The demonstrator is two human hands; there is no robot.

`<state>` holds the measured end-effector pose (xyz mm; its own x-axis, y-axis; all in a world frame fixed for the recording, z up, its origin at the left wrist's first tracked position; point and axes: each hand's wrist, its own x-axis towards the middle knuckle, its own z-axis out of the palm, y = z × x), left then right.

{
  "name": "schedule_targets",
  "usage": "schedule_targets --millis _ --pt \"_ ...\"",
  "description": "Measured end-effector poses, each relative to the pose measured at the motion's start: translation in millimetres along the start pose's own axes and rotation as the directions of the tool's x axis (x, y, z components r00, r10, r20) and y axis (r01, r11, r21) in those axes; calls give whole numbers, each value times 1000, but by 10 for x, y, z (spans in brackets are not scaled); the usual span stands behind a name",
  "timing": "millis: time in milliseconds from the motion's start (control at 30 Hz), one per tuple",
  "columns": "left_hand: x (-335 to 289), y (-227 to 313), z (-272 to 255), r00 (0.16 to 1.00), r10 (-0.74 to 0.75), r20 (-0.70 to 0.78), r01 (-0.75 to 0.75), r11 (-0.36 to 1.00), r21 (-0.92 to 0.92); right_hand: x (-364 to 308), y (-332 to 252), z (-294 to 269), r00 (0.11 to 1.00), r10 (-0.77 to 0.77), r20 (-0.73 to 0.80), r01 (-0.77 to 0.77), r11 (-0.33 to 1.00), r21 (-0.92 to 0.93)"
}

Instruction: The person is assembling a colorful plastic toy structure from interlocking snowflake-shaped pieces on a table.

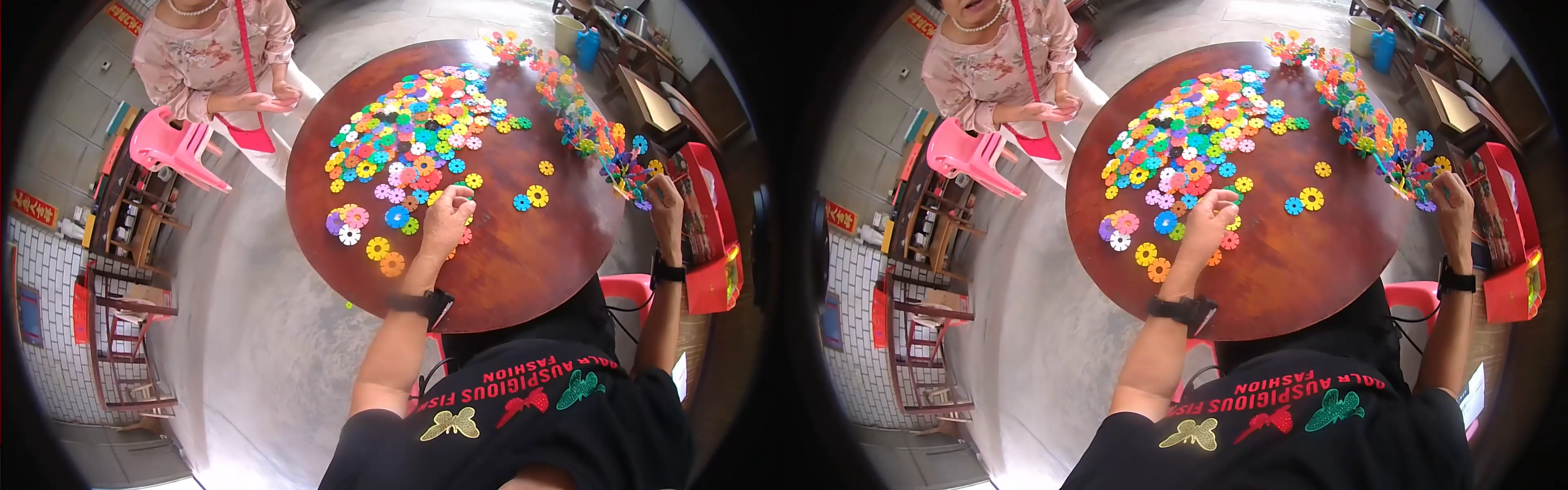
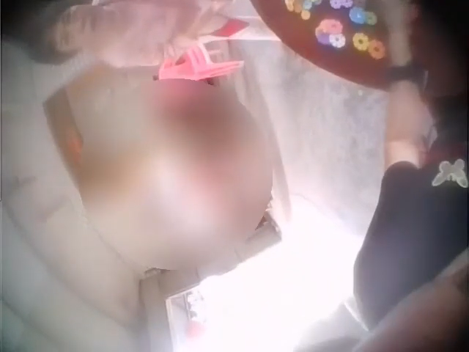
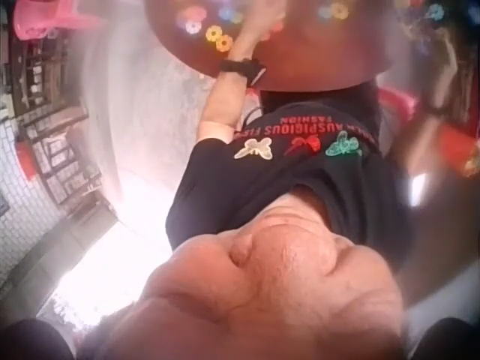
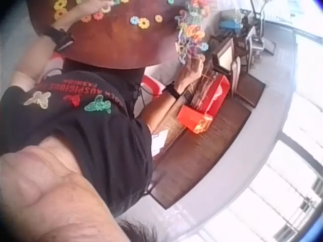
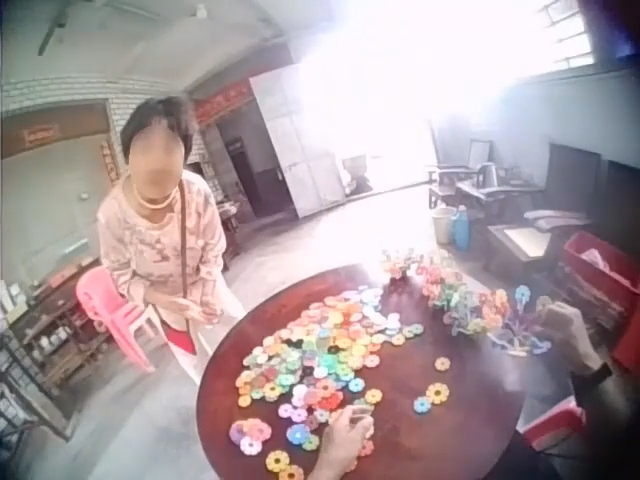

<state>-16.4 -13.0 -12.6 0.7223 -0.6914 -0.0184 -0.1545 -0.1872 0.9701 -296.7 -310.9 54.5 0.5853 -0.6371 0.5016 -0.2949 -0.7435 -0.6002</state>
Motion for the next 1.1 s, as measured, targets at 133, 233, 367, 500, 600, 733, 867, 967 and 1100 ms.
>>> schedule_targets --millis 133,233,367,500,600,733,867,967,1100 --pt "-28 38 -13 999 40 -22 -38 997 67 38 -52 41 1000 -3 28 3 1000 1" --pt "-44 92 24 984 157 -82 -117 927 357 87 -183 79 998 -45 39 46 999 -15" --pt "23 -88 6 963 264 -51 -242 932 269 323 -378 180 973 -212 89 217 975 -54" --pt "33 20 -38 993 109 -40 -101 983 155 776 -633 447 951 -277 138 289 955 -73" --pt "7 131 -12 998 54 -36 -48 988 144 1210 -799 737 926 -346 154 351 936 -10" --pt "-18 130 20 993 104 -51 -94 981 172 1863 -675 1358 937 -256 238 242 966 88" --pt "-65 146 20 988 142 -59 -122 956 266 2295 -614 2026 967 -57 248 36 995 88" --pt "-98 197 -20 982 174 -75 -145 946 288 2552 -706 2350 949 -197 248 239 959 -152" --pt "-115 272 -41 973 210 -98 -171 937 305 2837 -719 2800 965 -82 250 119 984 -136"
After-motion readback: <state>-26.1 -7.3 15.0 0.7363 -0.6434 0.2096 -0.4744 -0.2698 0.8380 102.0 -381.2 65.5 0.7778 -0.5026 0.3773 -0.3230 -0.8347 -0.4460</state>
